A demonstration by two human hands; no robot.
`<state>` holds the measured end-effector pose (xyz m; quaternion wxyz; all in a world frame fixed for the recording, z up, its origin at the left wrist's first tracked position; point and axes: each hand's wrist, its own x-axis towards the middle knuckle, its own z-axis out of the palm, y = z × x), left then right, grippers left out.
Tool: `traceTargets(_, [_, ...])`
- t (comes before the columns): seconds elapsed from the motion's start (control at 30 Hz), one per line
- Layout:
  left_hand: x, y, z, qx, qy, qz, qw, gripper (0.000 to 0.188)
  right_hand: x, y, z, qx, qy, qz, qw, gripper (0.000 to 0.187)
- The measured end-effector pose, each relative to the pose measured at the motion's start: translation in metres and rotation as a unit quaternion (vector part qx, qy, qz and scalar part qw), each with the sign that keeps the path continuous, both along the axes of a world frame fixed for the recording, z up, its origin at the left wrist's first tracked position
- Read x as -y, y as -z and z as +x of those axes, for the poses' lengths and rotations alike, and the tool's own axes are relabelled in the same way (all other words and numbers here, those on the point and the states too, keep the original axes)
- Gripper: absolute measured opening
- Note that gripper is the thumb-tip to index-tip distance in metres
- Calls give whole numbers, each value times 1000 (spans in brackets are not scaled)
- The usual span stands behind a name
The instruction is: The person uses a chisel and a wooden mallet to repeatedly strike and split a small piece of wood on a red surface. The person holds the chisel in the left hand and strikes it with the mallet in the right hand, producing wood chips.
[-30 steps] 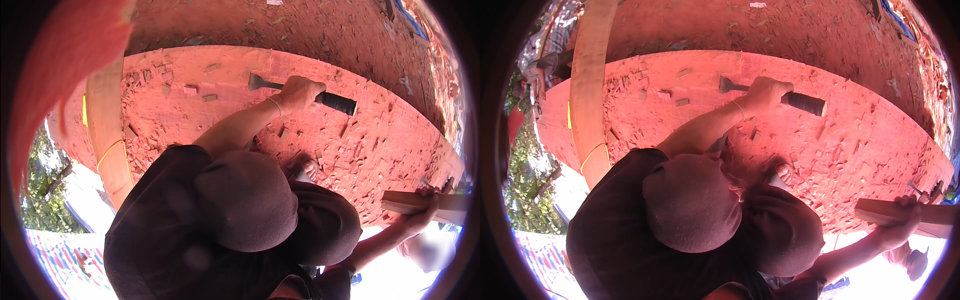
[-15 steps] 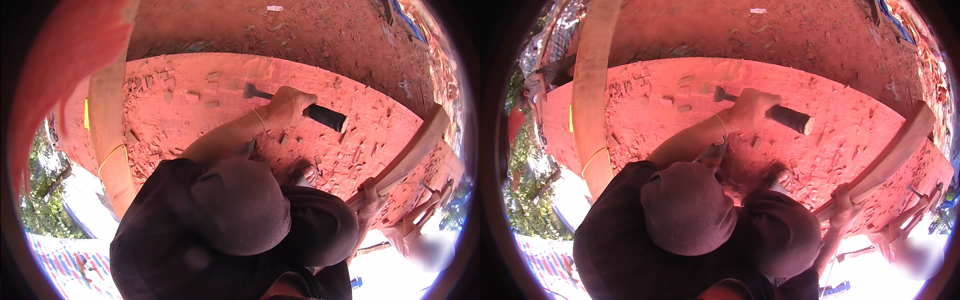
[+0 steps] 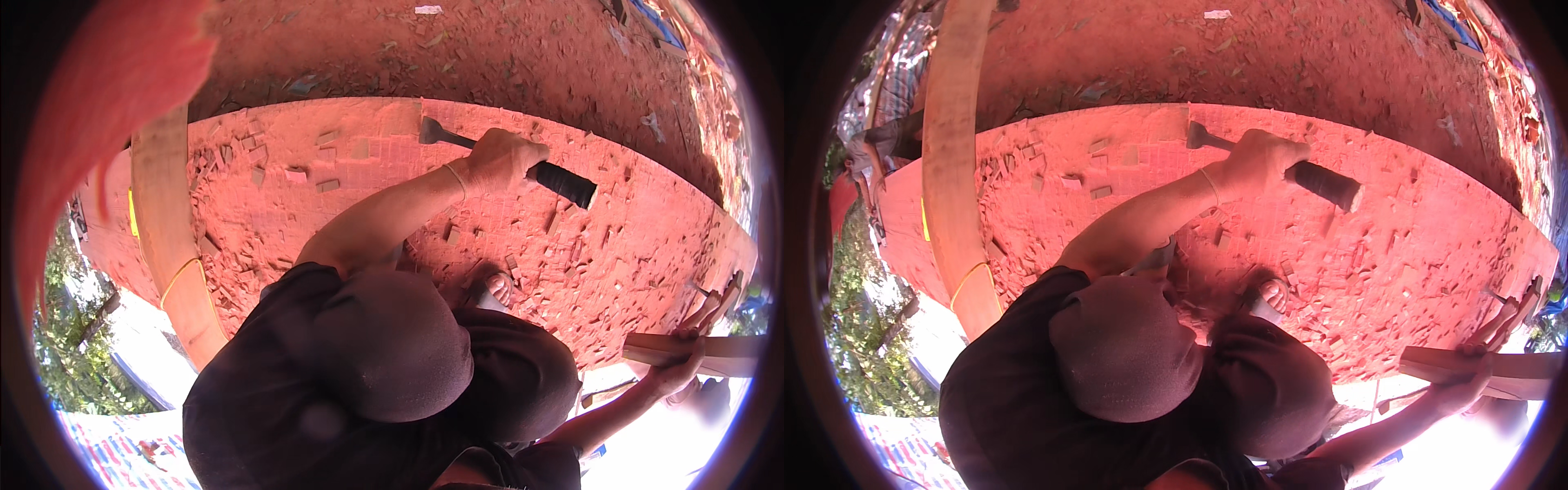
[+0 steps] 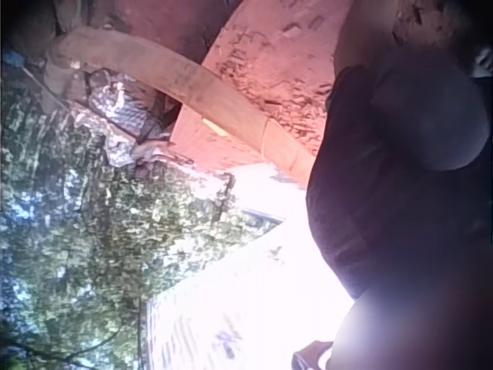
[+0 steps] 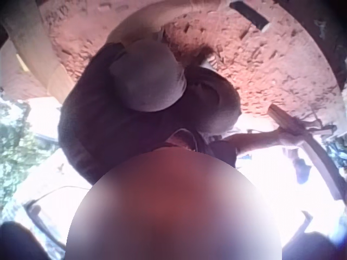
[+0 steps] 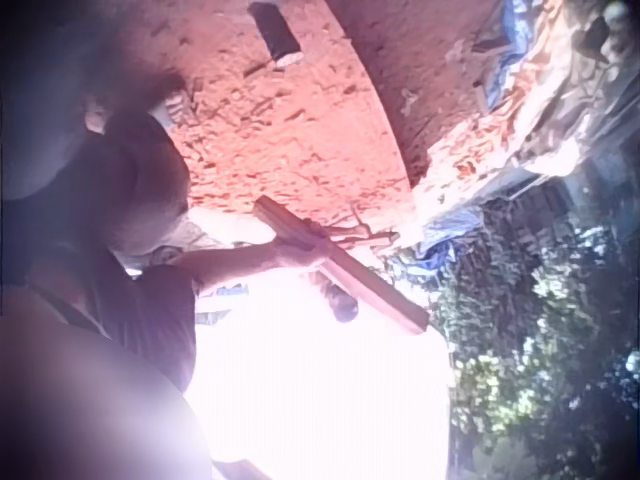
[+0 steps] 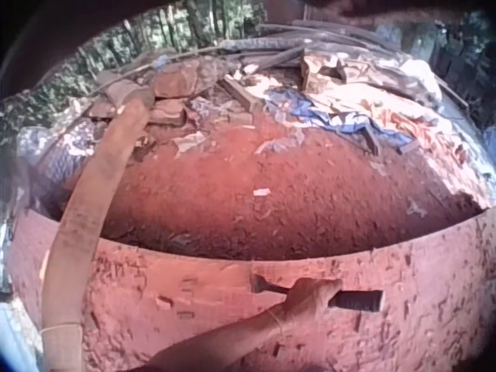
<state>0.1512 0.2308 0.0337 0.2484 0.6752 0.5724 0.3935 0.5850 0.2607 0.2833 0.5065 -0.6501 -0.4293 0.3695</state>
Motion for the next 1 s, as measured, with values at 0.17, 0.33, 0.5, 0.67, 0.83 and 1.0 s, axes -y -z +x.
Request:
traceTargets(0.17, [-4,0,5,2,-9,-11,1000,22,-21,-3,-10,14,11,-10,1000,28])
traceTargets(0.33, [-45,0,-11,20,-109,-48,993,20,-18,-2,1,-10,-56,-31,998,26])
traceTargets(0.5, [-48,10,-7,2,-103,-45,994,20,-47,-32,-37,-29,13,61,998,27])
traceTargets(0.67, [-37,19,3,5,-96,-10,995,21,-47,20,-175,-95,38,48,994,25])
traceTargets(0.83, [-22,20,3,-31,-73,-37,996,23,15,127,-176,172,-304,-293,890,20])
traceTargets(1.0, [-3,22,6,-57,-58,-2,997,23,-10,83,-80,110,-197,-190,956,21])
